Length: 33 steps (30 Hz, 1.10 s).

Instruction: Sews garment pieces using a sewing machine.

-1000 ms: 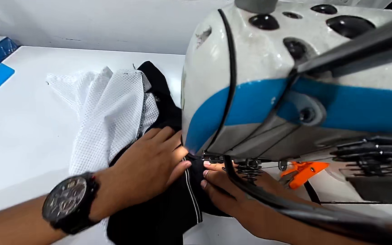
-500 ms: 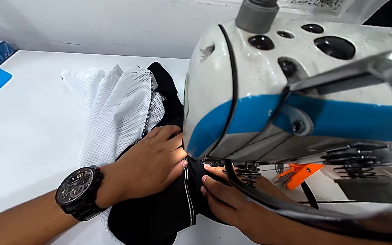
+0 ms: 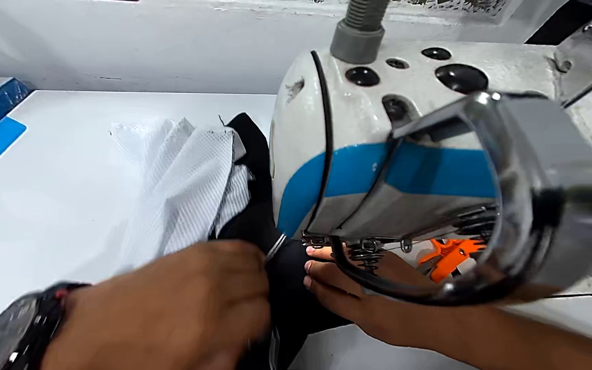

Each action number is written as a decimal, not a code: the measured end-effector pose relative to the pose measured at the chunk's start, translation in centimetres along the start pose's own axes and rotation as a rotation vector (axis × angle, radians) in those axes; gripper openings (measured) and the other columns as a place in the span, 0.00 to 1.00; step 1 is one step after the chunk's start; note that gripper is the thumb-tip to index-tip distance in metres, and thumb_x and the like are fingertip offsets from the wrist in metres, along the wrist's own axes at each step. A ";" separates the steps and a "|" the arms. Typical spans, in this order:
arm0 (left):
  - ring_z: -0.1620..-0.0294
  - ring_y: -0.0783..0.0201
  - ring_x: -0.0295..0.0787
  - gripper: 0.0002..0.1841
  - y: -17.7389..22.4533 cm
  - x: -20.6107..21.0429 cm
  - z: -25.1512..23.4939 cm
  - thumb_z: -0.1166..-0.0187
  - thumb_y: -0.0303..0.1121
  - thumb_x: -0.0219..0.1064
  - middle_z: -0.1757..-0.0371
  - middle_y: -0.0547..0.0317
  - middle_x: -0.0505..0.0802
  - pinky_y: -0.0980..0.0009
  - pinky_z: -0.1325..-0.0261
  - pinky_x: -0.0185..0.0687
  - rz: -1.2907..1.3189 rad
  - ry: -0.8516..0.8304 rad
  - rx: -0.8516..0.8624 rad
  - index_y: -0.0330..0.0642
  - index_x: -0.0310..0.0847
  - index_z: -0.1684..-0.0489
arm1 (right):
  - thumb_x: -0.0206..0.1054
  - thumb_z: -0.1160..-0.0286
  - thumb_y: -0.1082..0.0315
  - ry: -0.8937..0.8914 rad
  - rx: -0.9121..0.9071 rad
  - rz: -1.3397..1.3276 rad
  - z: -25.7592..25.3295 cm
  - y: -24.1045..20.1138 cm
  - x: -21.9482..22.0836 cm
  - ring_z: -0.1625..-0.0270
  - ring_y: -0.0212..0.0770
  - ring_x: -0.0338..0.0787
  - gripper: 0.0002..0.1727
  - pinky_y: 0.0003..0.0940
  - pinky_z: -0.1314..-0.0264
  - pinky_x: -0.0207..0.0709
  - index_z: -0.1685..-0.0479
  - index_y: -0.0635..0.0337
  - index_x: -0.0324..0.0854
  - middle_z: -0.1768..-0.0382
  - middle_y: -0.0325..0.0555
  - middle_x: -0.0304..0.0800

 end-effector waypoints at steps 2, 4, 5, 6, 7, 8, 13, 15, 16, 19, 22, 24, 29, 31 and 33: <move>0.62 0.54 0.90 0.21 2.7 0.5 -1.1 0.09 0.38 0.42 0.69 0.52 0.90 0.58 0.48 0.84 0.235 -0.037 0.025 0.42 0.80 0.66 | 0.53 0.10 0.68 0.037 -0.033 0.006 -0.5 -0.6 0.1 0.31 0.46 0.88 0.14 0.43 0.35 0.84 0.40 0.51 0.84 0.39 0.42 0.93; 0.63 0.52 0.89 0.19 4.0 2.0 -2.1 0.09 0.39 0.46 0.68 0.50 0.90 0.57 0.50 0.82 0.329 -0.011 0.040 0.41 0.81 0.64 | 0.54 0.11 0.70 0.057 -0.099 0.010 -1.1 -2.4 -0.2 0.35 0.48 0.90 0.12 0.43 0.35 0.83 0.46 0.55 0.85 0.45 0.46 0.93; 0.59 0.52 0.89 0.19 3.9 2.6 -2.3 0.08 0.42 0.48 0.64 0.49 0.90 0.57 0.48 0.81 0.281 0.039 0.023 0.42 0.81 0.62 | 0.54 0.12 0.72 0.050 -0.140 0.013 -1.2 -3.1 -0.5 0.37 0.51 0.91 0.13 0.43 0.35 0.84 0.49 0.58 0.86 0.48 0.49 0.93; 0.54 0.53 0.89 0.21 3.3 3.0 -2.2 0.07 0.48 0.48 0.59 0.50 0.90 0.58 0.46 0.81 0.156 0.100 -0.025 0.42 0.81 0.59 | 0.53 0.12 0.73 0.044 -0.166 0.015 -1.2 -3.3 -0.9 0.38 0.51 0.91 0.13 0.42 0.34 0.84 0.50 0.58 0.86 0.49 0.50 0.93; 0.48 0.55 0.89 0.25 2.4 3.4 -2.1 0.07 0.55 0.44 0.52 0.51 0.90 0.60 0.45 0.84 -0.024 0.144 -0.100 0.43 0.80 0.52 | 0.53 0.12 0.73 0.052 -0.170 -0.001 -1.0 -3.1 -1.1 0.38 0.50 0.92 0.12 0.41 0.34 0.84 0.50 0.58 0.85 0.50 0.50 0.93; 0.43 0.56 0.89 0.32 1.3 3.8 -2.0 0.08 0.59 0.39 0.43 0.51 0.90 0.62 0.45 0.85 -0.193 0.156 -0.184 0.44 0.81 0.41 | 0.54 0.13 0.73 0.063 -0.167 -0.036 -0.6 -2.6 -1.3 0.39 0.49 0.92 0.11 0.40 0.35 0.85 0.51 0.57 0.85 0.51 0.50 0.93; 0.40 0.55 0.89 0.37 0.7 5.0 -1.1 0.10 0.63 0.33 0.29 0.52 0.88 0.61 0.45 0.83 -0.418 0.096 -0.340 0.50 0.82 0.27 | 0.59 0.14 0.72 0.031 -0.180 -0.231 1.4 -0.2 -2.4 0.35 0.43 0.92 0.08 0.39 0.29 0.84 0.52 0.55 0.84 0.49 0.44 0.94; 0.37 0.57 0.87 0.34 0.7 5.1 -0.8 0.09 0.61 0.35 0.26 0.55 0.87 0.62 0.41 0.82 -0.377 0.112 -0.355 0.54 0.83 0.28 | 0.59 0.14 0.73 0.029 -0.195 -0.203 1.4 -0.3 -2.3 0.36 0.43 0.92 0.08 0.38 0.29 0.84 0.52 0.56 0.85 0.50 0.44 0.94; 0.35 0.58 0.87 0.33 0.6 5.1 -0.7 0.09 0.60 0.35 0.26 0.56 0.87 0.62 0.39 0.81 -0.356 0.120 -0.356 0.55 0.84 0.29 | 0.59 0.14 0.73 0.035 -0.200 -0.191 1.3 -0.5 -2.2 0.36 0.44 0.92 0.08 0.38 0.29 0.84 0.51 0.56 0.85 0.51 0.45 0.94; 0.37 0.61 0.86 0.32 -0.5 4.7 -0.6 0.09 0.59 0.37 0.31 0.60 0.90 0.64 0.41 0.80 -0.316 0.147 -0.333 0.57 0.88 0.34 | 0.59 0.14 0.72 0.067 -0.201 -0.170 1.1 -1.1 -1.5 0.36 0.45 0.92 0.09 0.38 0.29 0.84 0.50 0.56 0.86 0.51 0.45 0.95; 0.41 0.66 0.85 0.30 -1.8 4.0 -0.4 0.09 0.58 0.40 0.38 0.65 0.92 0.67 0.45 0.79 -0.275 0.146 -0.296 0.58 0.90 0.36 | 0.58 0.13 0.72 0.077 -0.182 -0.142 0.9 -1.4 -1.4 0.36 0.45 0.93 0.10 0.39 0.29 0.84 0.50 0.56 0.86 0.51 0.45 0.95; 0.42 0.66 0.85 0.28 -2.4 3.5 -0.3 0.10 0.56 0.42 0.41 0.67 0.92 0.67 0.44 0.79 -0.274 0.133 -0.278 0.58 0.91 0.37 | 0.58 0.13 0.72 0.078 -0.167 -0.104 0.8 -1.5 -1.2 0.36 0.46 0.92 0.10 0.39 0.28 0.83 0.50 0.55 0.86 0.50 0.46 0.95; 0.39 0.68 0.84 0.22 -3.8 2.4 0.0 0.15 0.47 0.48 0.47 0.69 0.92 0.67 0.37 0.78 -0.267 0.167 -0.195 0.55 0.93 0.50 | 0.57 0.14 0.72 0.108 -0.113 -0.075 0.6 -1.1 -1.0 0.36 0.47 0.92 0.08 0.40 0.31 0.86 0.54 0.54 0.83 0.51 0.45 0.94; 0.40 0.72 0.84 0.20 -3.9 1.4 0.4 0.13 0.43 0.48 0.53 0.69 0.92 0.70 0.34 0.77 -0.074 0.204 -0.109 0.49 0.88 0.63 | 0.57 0.13 0.71 0.101 -0.100 -0.116 0.4 -1.0 -0.9 0.36 0.47 0.92 0.08 0.41 0.31 0.85 0.56 0.54 0.82 0.51 0.46 0.94; 0.58 0.71 0.86 0.24 -1.6 0.2 0.3 0.08 0.46 0.45 0.67 0.64 0.89 0.71 0.51 0.81 0.219 0.134 -0.050 0.46 0.84 0.68 | 0.56 0.12 0.71 0.085 -0.100 -0.126 0.1 -1.1 -0.8 0.34 0.47 0.91 0.09 0.41 0.28 0.83 0.53 0.54 0.84 0.47 0.45 0.94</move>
Point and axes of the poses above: each hand's wrist, its own z-axis away from the middle knuckle, its own x-axis out of the palm, y = z × x, the point moved 2 cm from there along -z, towards the middle knuckle
